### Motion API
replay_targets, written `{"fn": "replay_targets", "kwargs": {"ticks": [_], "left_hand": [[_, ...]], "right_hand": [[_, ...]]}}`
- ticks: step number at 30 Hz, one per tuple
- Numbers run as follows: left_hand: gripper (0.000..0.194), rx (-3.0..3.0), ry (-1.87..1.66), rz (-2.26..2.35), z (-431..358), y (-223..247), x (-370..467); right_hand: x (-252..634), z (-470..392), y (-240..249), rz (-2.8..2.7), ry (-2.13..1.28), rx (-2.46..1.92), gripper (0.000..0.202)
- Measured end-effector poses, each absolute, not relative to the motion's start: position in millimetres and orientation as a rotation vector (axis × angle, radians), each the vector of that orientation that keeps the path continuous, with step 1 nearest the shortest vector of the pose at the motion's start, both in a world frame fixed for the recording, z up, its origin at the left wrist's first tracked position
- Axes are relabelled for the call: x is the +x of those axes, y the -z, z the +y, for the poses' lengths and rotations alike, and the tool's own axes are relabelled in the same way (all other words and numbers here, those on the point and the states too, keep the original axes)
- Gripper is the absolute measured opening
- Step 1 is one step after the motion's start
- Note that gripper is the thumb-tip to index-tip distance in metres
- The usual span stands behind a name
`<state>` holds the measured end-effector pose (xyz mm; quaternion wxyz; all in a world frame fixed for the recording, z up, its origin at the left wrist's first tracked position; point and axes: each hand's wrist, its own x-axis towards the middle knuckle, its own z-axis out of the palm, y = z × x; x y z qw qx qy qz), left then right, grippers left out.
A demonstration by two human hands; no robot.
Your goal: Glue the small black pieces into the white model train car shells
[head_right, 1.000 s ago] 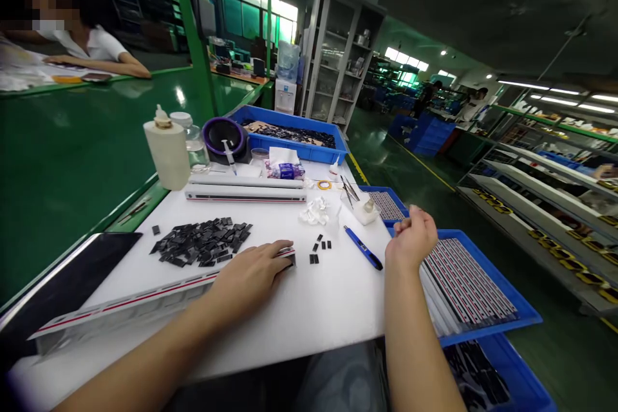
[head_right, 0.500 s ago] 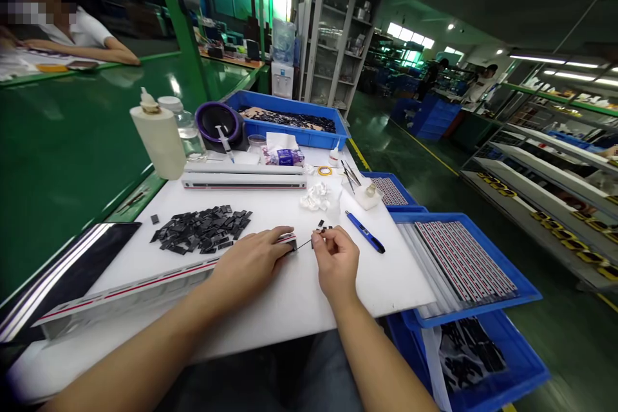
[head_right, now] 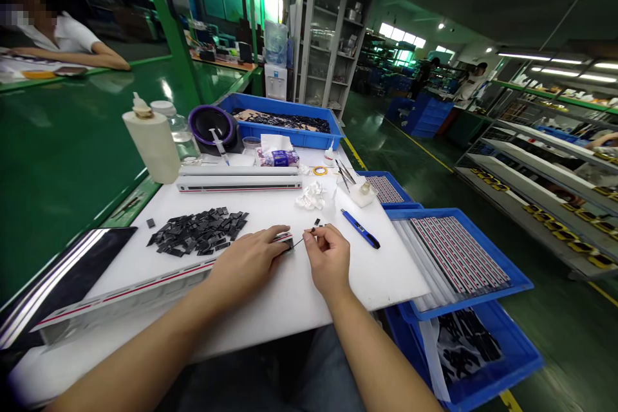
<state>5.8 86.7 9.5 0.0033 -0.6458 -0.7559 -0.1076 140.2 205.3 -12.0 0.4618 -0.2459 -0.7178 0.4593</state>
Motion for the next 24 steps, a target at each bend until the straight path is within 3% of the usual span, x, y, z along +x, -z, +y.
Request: {"fn": "replay_targets", "kwargs": {"ticks": [8, 14, 18, 24], "left_hand": [[0.034, -2.016, 0.352, -2.376, 86, -12, 6], [0.033, -2.014, 0.367, -2.371, 87, -9, 4], [0.032, -2.011, 0.377, -2.373, 86, -10, 4], [0.032, -2.013, 0.389, -2.359, 85, -8, 4]], "right_hand": [[150, 213, -7, -1.632, -1.037, -0.532, 0.022], [172, 318, -50, -1.472, -0.495, -0.729, 0.026], [170, 386, -51, -1.579, -0.515, -0.915, 0.035], [157, 413, -37, -1.572, -0.55, -1.01, 0.043]]}}
